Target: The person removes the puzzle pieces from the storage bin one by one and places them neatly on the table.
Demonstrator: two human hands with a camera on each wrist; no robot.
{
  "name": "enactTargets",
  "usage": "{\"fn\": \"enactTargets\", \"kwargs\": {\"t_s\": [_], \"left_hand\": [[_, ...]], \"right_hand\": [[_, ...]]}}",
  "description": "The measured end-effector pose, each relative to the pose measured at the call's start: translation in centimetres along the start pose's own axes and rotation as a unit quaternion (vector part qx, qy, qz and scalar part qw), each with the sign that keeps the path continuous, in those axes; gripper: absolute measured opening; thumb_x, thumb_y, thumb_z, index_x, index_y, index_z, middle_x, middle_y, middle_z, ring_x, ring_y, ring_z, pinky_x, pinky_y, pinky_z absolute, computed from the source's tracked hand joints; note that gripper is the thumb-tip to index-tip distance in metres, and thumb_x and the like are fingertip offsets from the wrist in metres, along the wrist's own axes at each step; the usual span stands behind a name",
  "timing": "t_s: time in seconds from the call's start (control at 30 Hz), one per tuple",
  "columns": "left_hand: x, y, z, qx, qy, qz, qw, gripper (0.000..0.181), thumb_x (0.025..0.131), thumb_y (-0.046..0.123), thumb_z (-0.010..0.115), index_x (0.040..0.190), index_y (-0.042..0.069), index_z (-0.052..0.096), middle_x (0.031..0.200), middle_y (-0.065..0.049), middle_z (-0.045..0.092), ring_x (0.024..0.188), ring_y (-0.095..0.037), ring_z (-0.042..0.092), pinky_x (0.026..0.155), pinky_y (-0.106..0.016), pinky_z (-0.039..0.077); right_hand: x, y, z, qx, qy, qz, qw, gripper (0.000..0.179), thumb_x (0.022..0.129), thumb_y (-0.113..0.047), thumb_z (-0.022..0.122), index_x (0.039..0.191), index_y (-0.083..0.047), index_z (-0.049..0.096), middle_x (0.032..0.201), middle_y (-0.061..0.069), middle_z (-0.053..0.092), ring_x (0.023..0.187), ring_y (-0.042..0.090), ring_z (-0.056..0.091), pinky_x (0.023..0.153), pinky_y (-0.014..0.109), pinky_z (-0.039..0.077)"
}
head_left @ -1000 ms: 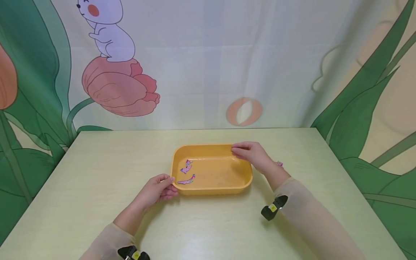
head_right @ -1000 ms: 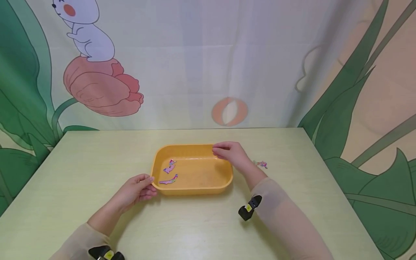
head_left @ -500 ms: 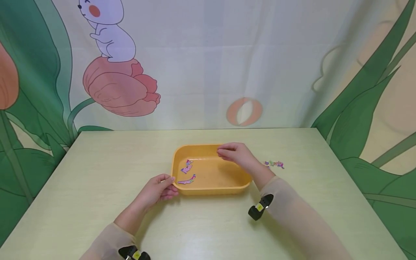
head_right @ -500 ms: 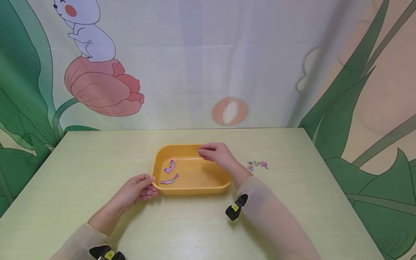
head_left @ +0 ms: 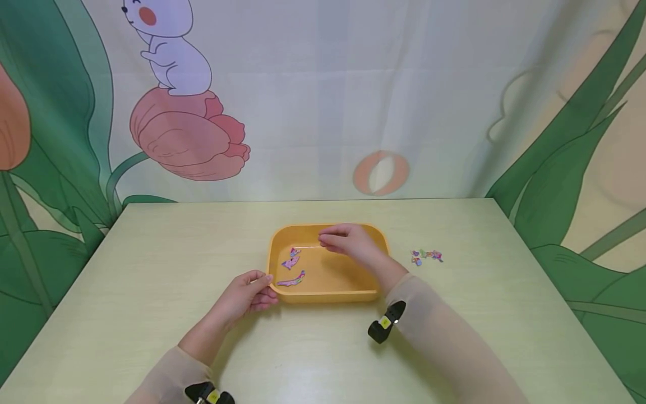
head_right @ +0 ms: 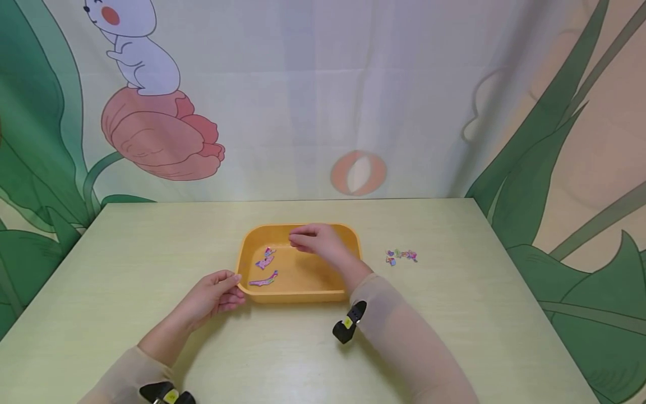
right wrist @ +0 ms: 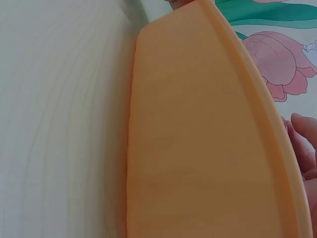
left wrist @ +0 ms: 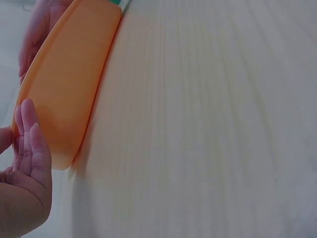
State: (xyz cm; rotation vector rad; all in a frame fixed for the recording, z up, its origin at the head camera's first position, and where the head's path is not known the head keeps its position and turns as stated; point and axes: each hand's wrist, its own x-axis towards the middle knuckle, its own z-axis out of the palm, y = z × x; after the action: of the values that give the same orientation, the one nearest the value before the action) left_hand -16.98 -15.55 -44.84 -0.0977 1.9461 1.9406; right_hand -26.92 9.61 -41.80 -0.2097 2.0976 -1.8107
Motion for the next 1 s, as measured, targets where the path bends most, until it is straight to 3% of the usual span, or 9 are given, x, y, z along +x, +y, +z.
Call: {"fn": "enactTargets", "kwargs": {"t_s": [0.17,0.43,0.67,0.83,1.0], "left_hand": [[-0.1,0.1,0.0,0.002,0.003,-0.003,1.0000,0.026,0.097,0.022,0.050,0.102,-0.003,0.050,0.075,-0.003,0.065,0.068,-0.013,0.065,0.065,-0.026,0.054],[0.0,0.1,0.0,-0.003,0.006,-0.009,0.9999,0.026,0.098,0.022,0.050,0.101,-0.003,0.050,0.076,-0.004,0.065,0.068,-0.014,0.065,0.065,-0.027,0.054],[0.0,0.0,0.1,-0.005,0.005,-0.010,0.9999,0.028,0.097,0.022,0.051,0.103,-0.005,0.049,0.075,-0.004,0.065,0.067,-0.013,0.065,0.065,-0.027,0.054],[0.0,0.0,0.1,-0.006,0.002,-0.007,1.0000,0.026,0.097,0.022,0.050,0.102,-0.004,0.049,0.076,-0.004,0.065,0.069,-0.014,0.065,0.066,-0.027,0.054],[-0.2,0.1,0.1,-0.005,0.001,-0.003,1.0000,0.023,0.098,0.021,0.050,0.099,-0.002,0.050,0.076,-0.004,0.065,0.070,-0.015,0.065,0.067,-0.027,0.054]], "right_hand": [[0.4,-0.1,1.1,0.025,-0.020,-0.004,0.9995,0.033,0.089,-0.007,0.063,0.117,0.010,0.057,0.114,0.023,0.061,0.095,0.019,0.064,0.084,0.029,0.050],[1.1,0.3,2.8,0.017,-0.035,-0.008,0.9992,0.032,0.089,-0.007,0.062,0.116,0.010,0.058,0.106,0.015,0.065,0.093,0.018,0.064,0.083,0.029,0.051],[1.3,0.4,3.9,0.014,-0.056,-0.018,0.9981,0.031,0.090,-0.007,0.061,0.115,0.011,0.058,0.106,0.016,0.065,0.094,0.019,0.064,0.083,0.029,0.051],[1.1,0.5,4.3,-0.024,-0.059,-0.008,0.9979,0.028,0.087,-0.008,0.065,0.111,0.007,0.063,0.105,0.012,0.066,0.091,0.018,0.064,0.081,0.029,0.052],[1.2,1.1,4.3,-0.107,-0.082,-0.021,0.9907,0.025,0.087,-0.008,0.065,0.109,0.004,0.065,0.103,0.011,0.067,0.088,0.017,0.064,0.078,0.028,0.052]]}}
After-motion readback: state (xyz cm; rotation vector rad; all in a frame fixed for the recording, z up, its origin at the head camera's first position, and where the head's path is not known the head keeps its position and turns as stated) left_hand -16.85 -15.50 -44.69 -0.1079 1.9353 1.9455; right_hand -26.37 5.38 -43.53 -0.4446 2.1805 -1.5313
